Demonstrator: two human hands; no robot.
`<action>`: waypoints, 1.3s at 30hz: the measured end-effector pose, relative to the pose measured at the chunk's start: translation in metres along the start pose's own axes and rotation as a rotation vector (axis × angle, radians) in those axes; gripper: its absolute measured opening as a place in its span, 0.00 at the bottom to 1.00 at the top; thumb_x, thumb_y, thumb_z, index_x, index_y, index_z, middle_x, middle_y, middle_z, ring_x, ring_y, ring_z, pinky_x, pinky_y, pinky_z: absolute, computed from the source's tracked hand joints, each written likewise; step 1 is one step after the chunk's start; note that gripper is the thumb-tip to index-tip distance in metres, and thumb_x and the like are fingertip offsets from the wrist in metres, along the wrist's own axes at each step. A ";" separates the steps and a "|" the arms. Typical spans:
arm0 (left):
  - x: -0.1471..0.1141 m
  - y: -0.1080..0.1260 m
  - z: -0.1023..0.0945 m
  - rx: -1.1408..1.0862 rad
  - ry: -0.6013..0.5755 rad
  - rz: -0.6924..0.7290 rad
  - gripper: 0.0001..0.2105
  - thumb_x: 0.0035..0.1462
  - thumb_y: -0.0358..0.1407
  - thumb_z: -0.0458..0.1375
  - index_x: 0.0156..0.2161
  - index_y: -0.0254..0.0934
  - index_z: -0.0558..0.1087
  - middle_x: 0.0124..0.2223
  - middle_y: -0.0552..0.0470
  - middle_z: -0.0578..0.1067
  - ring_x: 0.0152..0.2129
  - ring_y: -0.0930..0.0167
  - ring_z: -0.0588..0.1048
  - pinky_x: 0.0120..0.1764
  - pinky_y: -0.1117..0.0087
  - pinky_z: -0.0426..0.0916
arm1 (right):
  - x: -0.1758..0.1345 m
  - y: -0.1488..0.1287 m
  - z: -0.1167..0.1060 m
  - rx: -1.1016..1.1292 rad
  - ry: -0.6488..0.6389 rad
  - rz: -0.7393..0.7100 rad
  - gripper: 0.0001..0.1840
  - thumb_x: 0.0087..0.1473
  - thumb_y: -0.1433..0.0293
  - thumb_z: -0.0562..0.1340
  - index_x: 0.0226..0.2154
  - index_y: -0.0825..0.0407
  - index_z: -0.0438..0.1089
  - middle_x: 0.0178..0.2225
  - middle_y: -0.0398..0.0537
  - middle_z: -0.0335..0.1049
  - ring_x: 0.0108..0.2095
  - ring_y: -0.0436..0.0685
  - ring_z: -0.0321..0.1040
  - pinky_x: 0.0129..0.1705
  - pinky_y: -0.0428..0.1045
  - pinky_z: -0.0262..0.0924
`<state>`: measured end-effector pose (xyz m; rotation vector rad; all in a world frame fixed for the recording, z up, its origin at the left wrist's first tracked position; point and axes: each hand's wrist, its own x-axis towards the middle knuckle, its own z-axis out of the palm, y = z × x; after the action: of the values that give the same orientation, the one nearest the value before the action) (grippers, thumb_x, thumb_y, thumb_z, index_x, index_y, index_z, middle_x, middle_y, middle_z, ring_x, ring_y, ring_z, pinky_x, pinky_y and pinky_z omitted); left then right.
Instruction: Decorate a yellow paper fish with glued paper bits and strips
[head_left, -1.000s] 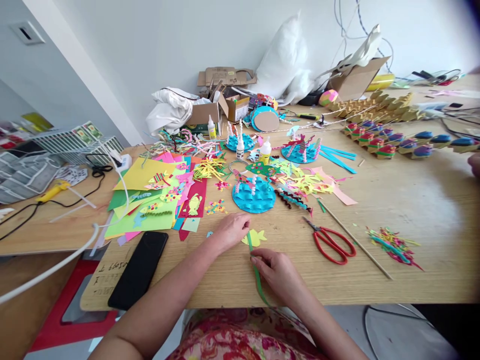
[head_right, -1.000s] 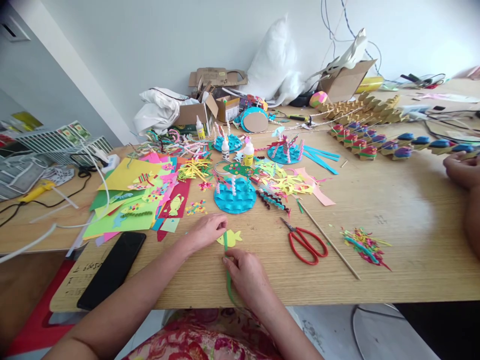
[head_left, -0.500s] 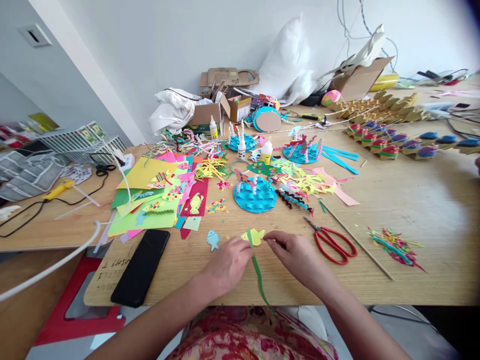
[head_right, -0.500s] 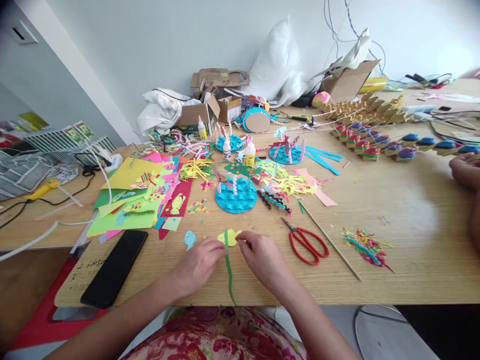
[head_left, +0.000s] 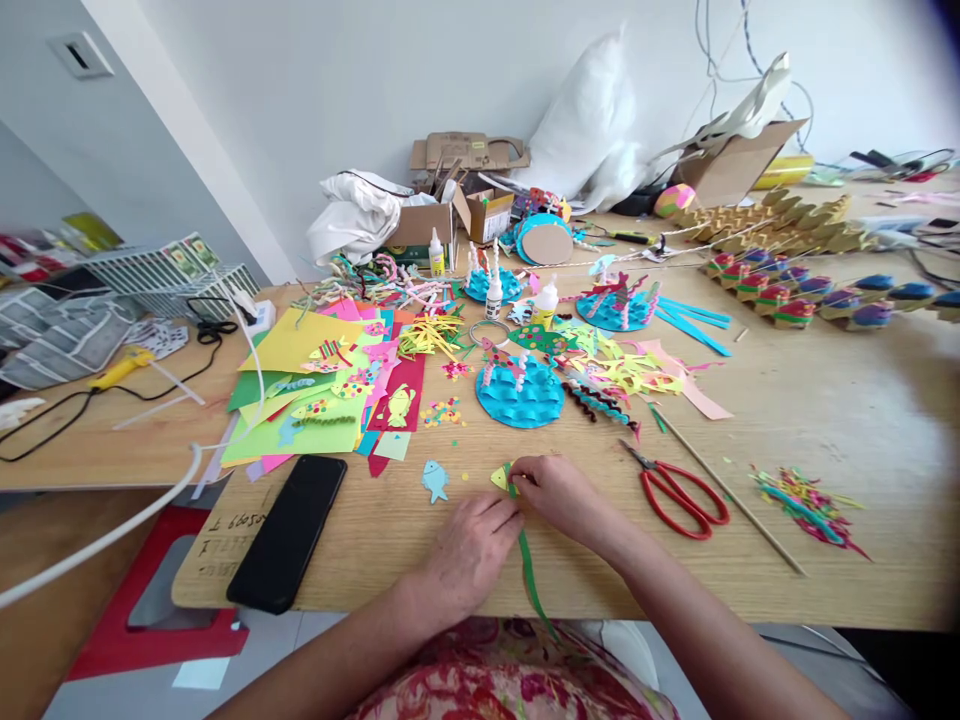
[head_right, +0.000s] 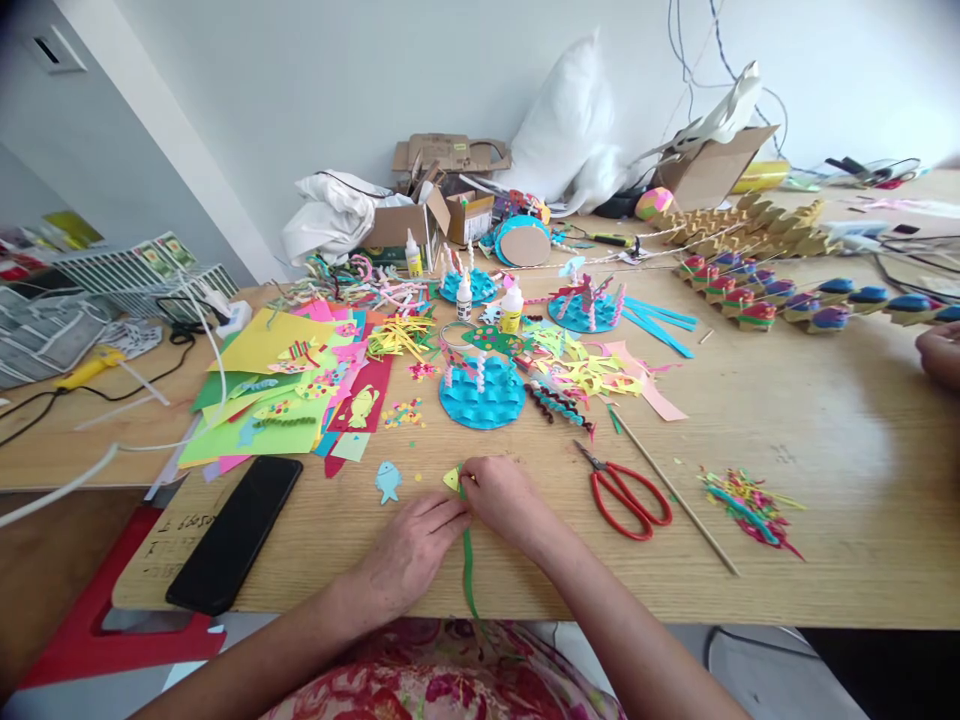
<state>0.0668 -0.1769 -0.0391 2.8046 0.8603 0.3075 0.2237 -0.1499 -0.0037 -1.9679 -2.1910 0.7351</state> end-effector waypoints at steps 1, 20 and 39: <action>0.000 0.000 0.000 0.003 -0.001 -0.001 0.12 0.60 0.32 0.45 0.46 0.36 0.66 0.47 0.51 0.70 0.45 0.70 0.64 0.48 0.68 0.62 | 0.001 0.000 0.000 -0.006 -0.003 0.005 0.16 0.48 0.73 0.52 0.28 0.51 0.75 0.29 0.49 0.76 0.30 0.54 0.70 0.29 0.44 0.54; -0.006 0.001 0.004 0.052 0.014 -0.004 0.13 0.60 0.33 0.46 0.48 0.36 0.65 0.49 0.51 0.69 0.46 0.71 0.63 0.46 0.68 0.61 | 0.015 0.000 -0.003 -0.086 -0.025 0.009 0.16 0.48 0.72 0.52 0.29 0.52 0.75 0.30 0.51 0.76 0.31 0.56 0.70 0.27 0.45 0.51; -0.007 0.003 0.001 0.048 -0.005 -0.026 0.12 0.59 0.33 0.47 0.47 0.37 0.65 0.49 0.51 0.69 0.45 0.71 0.64 0.44 0.68 0.62 | 0.020 0.001 -0.005 -0.098 -0.013 -0.013 0.16 0.47 0.72 0.51 0.27 0.52 0.75 0.28 0.51 0.75 0.29 0.55 0.69 0.24 0.45 0.49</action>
<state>0.0628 -0.1834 -0.0400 2.8344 0.9142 0.2795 0.2236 -0.1294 -0.0049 -1.9973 -2.2867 0.6531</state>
